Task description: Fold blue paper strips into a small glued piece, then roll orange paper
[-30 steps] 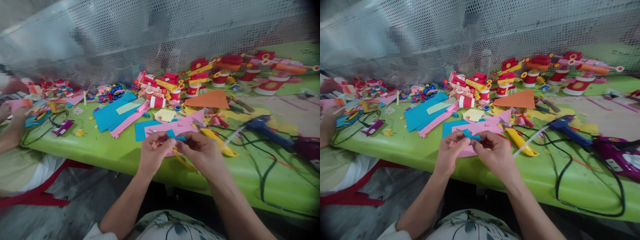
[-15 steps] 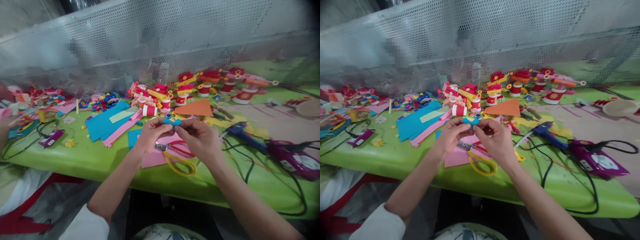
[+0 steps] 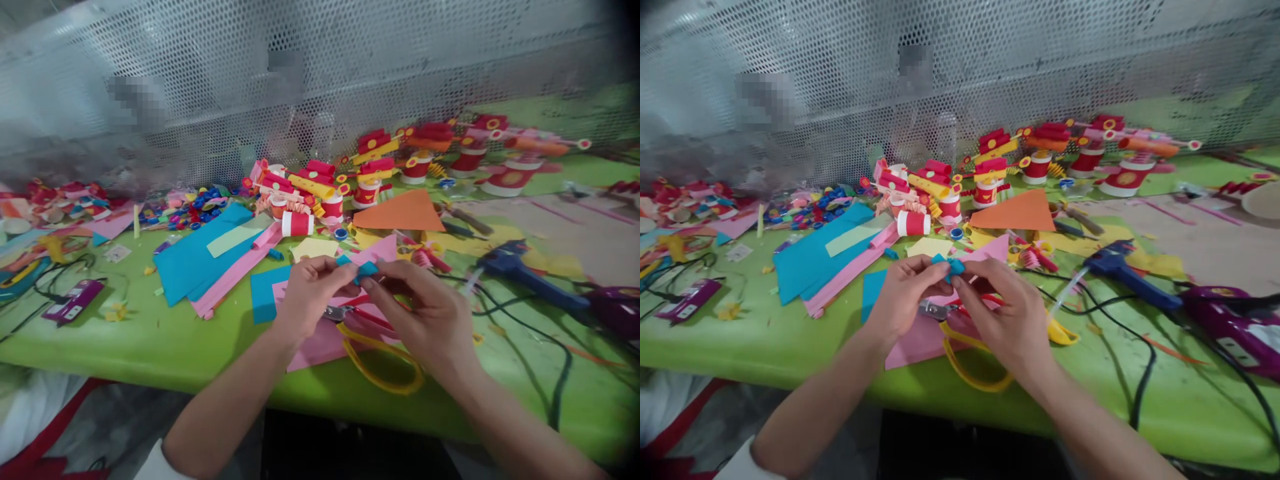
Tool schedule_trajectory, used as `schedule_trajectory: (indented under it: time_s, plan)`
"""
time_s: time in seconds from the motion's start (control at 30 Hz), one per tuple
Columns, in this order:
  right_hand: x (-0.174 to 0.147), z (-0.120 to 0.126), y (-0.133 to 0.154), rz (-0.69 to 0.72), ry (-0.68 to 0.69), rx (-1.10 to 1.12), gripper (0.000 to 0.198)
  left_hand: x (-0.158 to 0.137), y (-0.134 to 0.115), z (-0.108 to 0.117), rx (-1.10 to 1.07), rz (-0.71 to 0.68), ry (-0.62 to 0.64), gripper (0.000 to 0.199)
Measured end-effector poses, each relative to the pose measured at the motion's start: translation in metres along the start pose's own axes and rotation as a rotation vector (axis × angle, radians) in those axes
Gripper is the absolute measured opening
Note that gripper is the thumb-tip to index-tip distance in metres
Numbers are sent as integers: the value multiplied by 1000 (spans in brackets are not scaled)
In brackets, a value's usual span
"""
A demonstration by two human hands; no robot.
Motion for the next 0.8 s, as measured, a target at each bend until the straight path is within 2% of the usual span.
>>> schedule_trajectory:
  time_s: [0.2,0.43,0.63,0.73,0.8]
  plan:
    - [-3,0,18,258,-35,-126,19,1,12,3,-103,86,-33,32]
    - [-12,-7,23,493,-12,-319,36,1,14,4,-162,152,-32,30]
    - [-16,-9,22,532,-7,-406,37,1,7,4,-126,122,0,28]
    - [-14,-8,22,478,-5,-351,35,2,8,6,-112,119,-18,27]
    - [-9,-5,21,390,-6,-247,28,2,7,6,-94,104,-23,26]
Point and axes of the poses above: each hand's wrist, its own x-axis towards the middle knuckle, its own z-axis out of the back of the hand, y = z × x, the point moved 9 cm from there along x, towards the middle knuckle
